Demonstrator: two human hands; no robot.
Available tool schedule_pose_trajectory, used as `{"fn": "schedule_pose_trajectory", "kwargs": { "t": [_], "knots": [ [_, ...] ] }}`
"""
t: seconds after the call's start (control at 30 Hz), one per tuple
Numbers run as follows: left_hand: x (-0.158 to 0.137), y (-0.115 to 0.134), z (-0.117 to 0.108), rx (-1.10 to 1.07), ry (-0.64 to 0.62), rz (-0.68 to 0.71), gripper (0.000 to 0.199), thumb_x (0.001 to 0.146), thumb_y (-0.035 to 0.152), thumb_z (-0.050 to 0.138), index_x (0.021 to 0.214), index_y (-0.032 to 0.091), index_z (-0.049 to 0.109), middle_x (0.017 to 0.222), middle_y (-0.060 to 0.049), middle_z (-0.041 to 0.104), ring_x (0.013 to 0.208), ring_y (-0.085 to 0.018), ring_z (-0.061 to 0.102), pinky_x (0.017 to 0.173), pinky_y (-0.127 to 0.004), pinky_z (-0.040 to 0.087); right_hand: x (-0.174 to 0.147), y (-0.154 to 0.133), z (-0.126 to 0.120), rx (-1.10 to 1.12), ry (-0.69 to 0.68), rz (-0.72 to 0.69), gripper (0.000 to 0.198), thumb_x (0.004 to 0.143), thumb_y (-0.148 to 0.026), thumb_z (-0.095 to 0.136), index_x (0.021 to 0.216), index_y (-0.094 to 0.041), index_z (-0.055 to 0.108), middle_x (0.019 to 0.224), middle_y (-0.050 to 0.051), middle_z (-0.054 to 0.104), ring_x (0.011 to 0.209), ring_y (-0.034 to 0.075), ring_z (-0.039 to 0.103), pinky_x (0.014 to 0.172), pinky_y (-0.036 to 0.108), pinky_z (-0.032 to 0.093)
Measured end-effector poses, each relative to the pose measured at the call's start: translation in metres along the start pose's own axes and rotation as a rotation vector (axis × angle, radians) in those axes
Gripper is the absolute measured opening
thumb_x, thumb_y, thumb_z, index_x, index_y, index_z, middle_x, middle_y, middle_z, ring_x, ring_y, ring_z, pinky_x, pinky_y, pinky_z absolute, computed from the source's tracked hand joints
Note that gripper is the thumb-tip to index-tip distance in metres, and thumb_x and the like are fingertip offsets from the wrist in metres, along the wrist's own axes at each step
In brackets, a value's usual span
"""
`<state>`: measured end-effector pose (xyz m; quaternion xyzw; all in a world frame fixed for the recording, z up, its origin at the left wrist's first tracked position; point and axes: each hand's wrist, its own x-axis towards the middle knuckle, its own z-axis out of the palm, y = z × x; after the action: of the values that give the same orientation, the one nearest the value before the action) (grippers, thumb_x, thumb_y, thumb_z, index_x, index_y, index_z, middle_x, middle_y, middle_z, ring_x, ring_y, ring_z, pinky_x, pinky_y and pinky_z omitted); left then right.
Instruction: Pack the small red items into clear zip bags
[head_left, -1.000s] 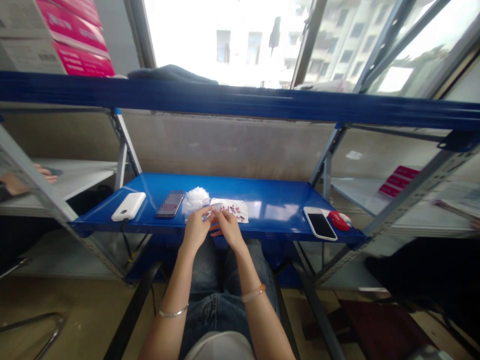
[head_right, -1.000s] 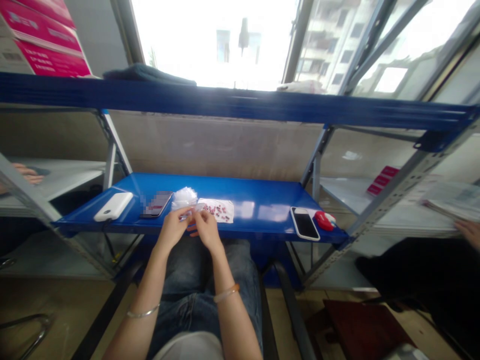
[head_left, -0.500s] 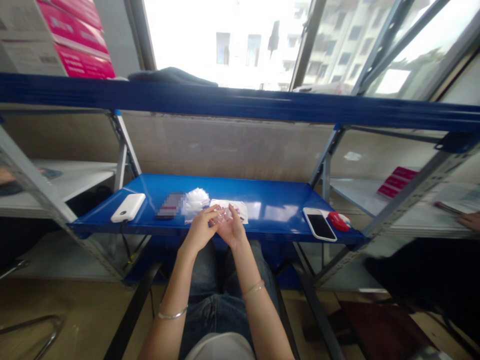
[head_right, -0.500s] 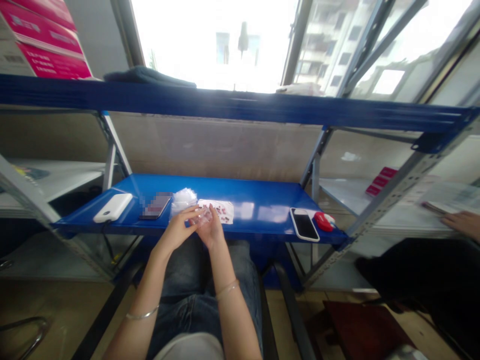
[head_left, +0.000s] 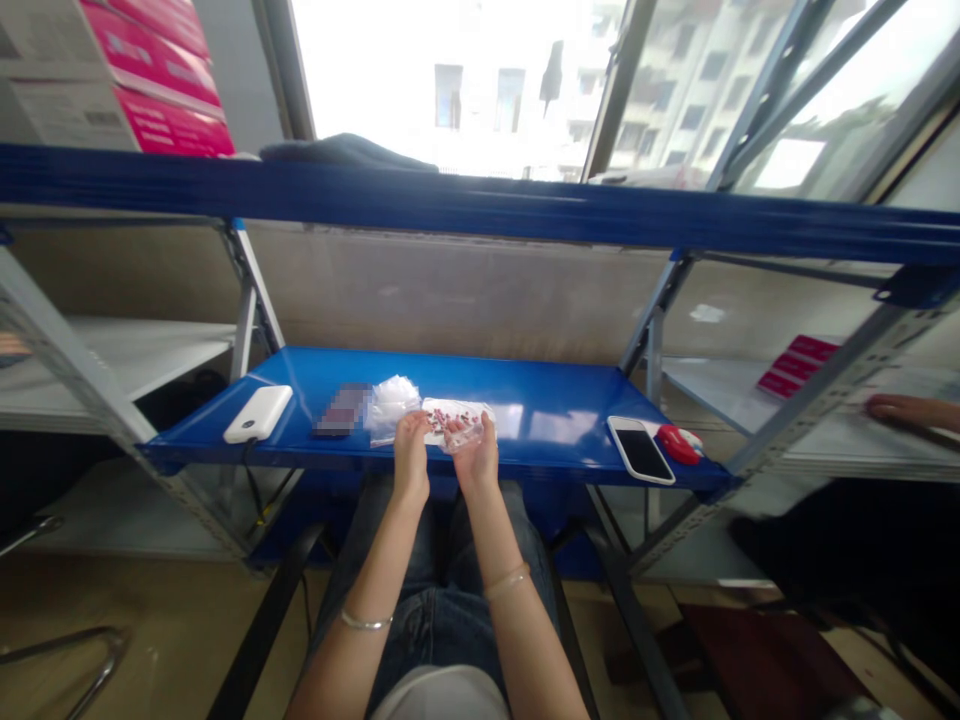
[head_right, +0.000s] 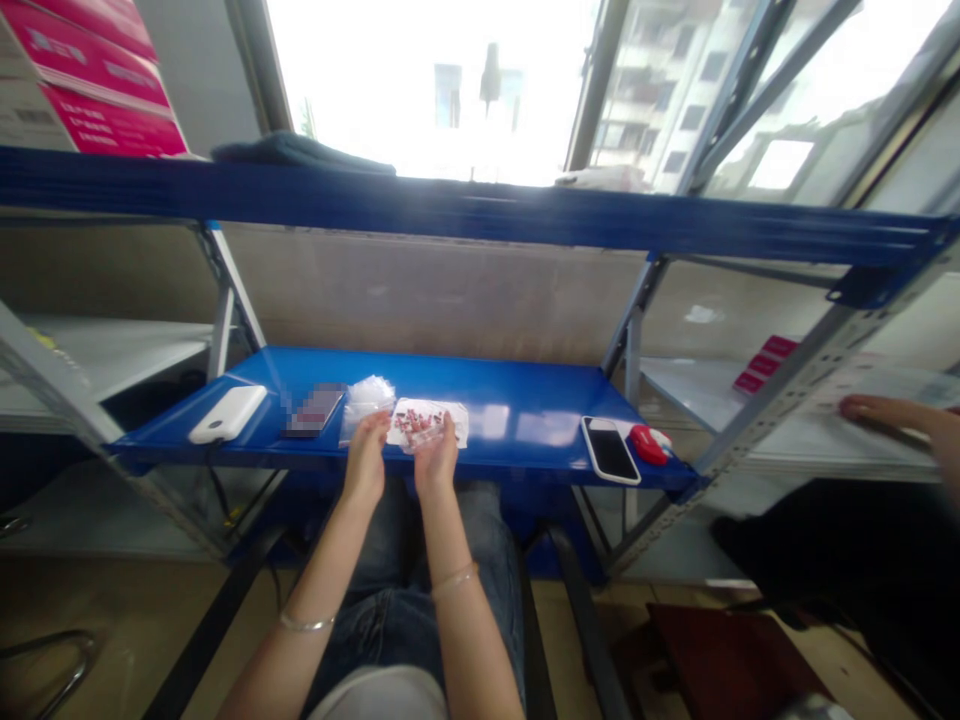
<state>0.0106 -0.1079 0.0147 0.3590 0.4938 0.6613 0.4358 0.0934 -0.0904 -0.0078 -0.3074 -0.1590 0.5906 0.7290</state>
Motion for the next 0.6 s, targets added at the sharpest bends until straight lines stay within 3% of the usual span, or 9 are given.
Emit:
{"fn": "schedule_pose_trajectory", "kwargs": {
  "t": [0.1, 0.17, 0.33, 0.5, 0.6],
  "knots": [
    [0.002, -0.016, 0.010, -0.230, -0.063, -0.377, 0.019, 0.082, 0.025, 0.040, 0.080, 0.016, 0.057, 0.093, -0.013, 0.066, 0.091, -0.020, 0.065, 0.082, -0.035, 0.053, -0.002, 0.006, 0.001, -0.116, 0.123, -0.107, 0.042, 0.075, -0.048, 0.054, 0.106, -0.024, 0.040, 0.090, 0.005, 0.060, 0.083, 0.019, 0.065, 0.073, 0.034, 0.054],
    [0.003, -0.022, 0.011, -0.317, -0.173, -0.516, 0.024, 0.083, 0.026, 0.038, 0.078, 0.014, 0.058, 0.088, -0.017, 0.067, 0.087, -0.023, 0.067, 0.078, -0.036, 0.055, -0.007, 0.011, 0.002, -0.238, 0.180, -0.218, 0.055, 0.074, -0.047, 0.058, 0.118, -0.023, 0.035, 0.104, 0.008, 0.059, 0.092, 0.019, 0.063, 0.079, 0.034, 0.052],
    [0.010, -0.032, 0.006, -0.433, -0.265, -0.653, 0.028, 0.084, 0.020, 0.039, 0.099, 0.009, 0.060, 0.090, -0.017, 0.068, 0.092, -0.026, 0.067, 0.081, -0.040, 0.055, -0.026, 0.023, 0.006, -0.504, 0.079, -0.539, 0.077, 0.074, -0.044, 0.063, 0.137, -0.021, 0.024, 0.127, 0.015, 0.049, 0.115, 0.021, 0.052, 0.093, 0.033, 0.045],
    [0.021, -0.036, 0.003, -0.693, -0.413, -0.792, 0.038, 0.090, 0.017, 0.028, 0.121, 0.009, 0.049, 0.106, -0.015, 0.066, 0.095, -0.022, 0.067, 0.080, -0.034, 0.056, -0.033, 0.027, 0.011, -0.612, -0.022, -0.627, 0.088, 0.071, -0.037, 0.069, 0.141, -0.014, 0.020, 0.120, 0.015, 0.053, 0.107, 0.021, 0.057, 0.095, 0.036, 0.042],
    [0.024, -0.041, 0.001, -0.763, -0.403, -0.833, 0.038, 0.091, 0.019, 0.028, 0.122, 0.011, 0.049, 0.107, -0.015, 0.065, 0.090, -0.021, 0.067, 0.073, -0.031, 0.058, -0.031, 0.027, 0.010, -0.623, -0.022, -0.639, 0.089, 0.070, -0.037, 0.070, 0.141, -0.016, 0.022, 0.118, 0.014, 0.054, 0.104, 0.021, 0.057, 0.095, 0.037, 0.042]
  ]
}}
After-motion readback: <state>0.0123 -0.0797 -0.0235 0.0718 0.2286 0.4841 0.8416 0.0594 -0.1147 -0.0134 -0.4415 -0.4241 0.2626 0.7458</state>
